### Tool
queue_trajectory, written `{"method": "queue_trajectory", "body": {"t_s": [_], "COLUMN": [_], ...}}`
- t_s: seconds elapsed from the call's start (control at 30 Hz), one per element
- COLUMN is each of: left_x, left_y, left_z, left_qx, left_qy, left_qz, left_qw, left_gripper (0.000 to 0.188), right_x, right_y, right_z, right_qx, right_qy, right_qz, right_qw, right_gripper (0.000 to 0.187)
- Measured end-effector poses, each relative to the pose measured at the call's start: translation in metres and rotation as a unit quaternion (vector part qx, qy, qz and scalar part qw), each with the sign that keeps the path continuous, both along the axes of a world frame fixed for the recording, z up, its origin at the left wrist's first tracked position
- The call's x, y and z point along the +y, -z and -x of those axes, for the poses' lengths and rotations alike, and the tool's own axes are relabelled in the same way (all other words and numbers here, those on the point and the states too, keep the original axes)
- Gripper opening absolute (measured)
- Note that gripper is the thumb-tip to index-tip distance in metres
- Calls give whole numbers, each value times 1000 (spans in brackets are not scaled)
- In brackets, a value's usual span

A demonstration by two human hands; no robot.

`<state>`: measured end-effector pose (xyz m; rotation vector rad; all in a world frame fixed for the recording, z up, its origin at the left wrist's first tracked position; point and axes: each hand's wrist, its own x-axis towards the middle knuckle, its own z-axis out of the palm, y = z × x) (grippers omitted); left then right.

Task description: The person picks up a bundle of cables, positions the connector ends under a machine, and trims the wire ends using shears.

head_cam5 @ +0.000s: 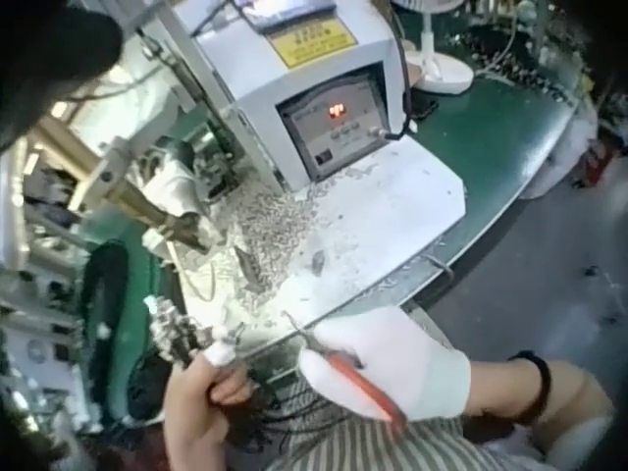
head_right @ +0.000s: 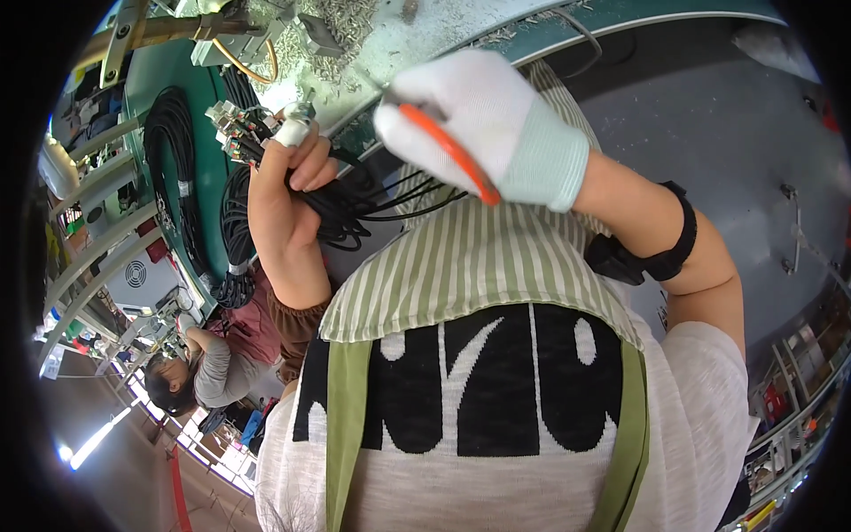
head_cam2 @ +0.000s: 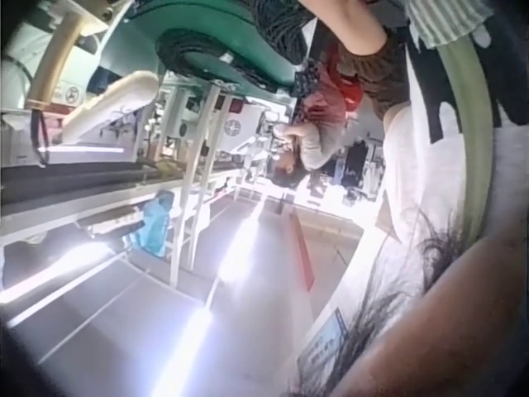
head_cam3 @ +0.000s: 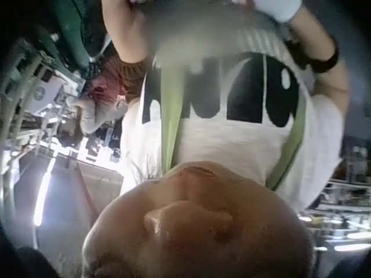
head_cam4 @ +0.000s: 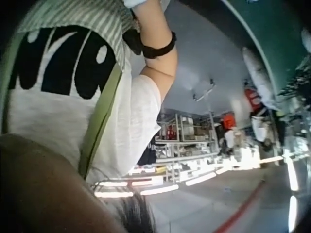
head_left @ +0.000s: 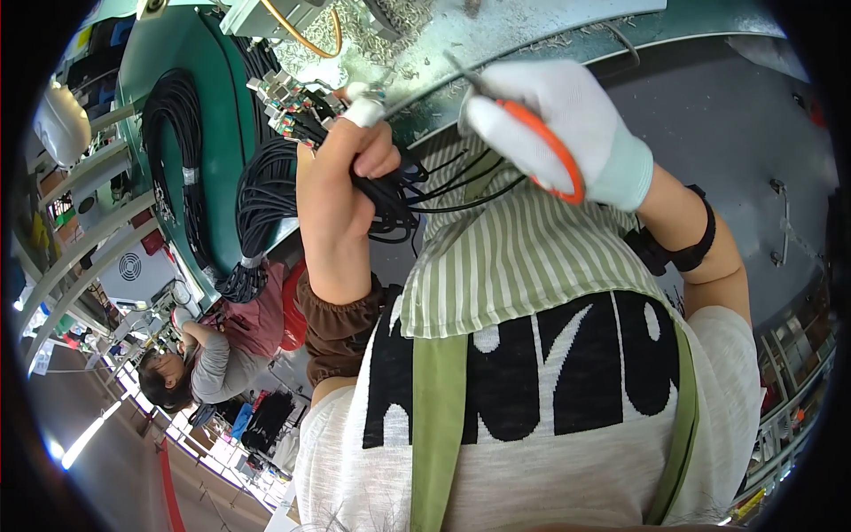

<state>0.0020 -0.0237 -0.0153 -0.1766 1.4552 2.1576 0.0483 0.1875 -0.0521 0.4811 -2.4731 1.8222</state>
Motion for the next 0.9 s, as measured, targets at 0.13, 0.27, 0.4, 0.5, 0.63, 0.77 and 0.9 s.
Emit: {"method": "queue_trajectory", "body": {"t_s": [0.13,0.27,0.4,0.5,0.63,0.77,0.9], "left_x": [-3,6,8,3,0,0,5], "left_y": [4,12,12,12,12,14,12], "left_z": [31,64,81,92,99,101,97], "left_qx": [-39,-15,20,48,101,163,225], "left_qy": [-16,13,41,58,77,70,55], "left_qz": [-41,-44,-17,8,64,147,192], "left_qw": [998,999,999,997,990,973,954], "left_gripper": [7,9,13,16,20,24,25], "right_x": [15,18,10,9,5,4,9], "right_y": [-20,-21,-25,-30,-13,-11,-17], "right_z": [33,87,124,131,136,138,140], "right_qx": [-277,-288,-116,-241,-258,-240,-221], "right_qy": [-1,-49,-78,-94,-109,-107,-118], "right_qz": [143,298,24,145,194,186,138], "right_qw": [950,909,990,955,940,947,958], "right_gripper": [22,32,30,29,30,31,32]}}
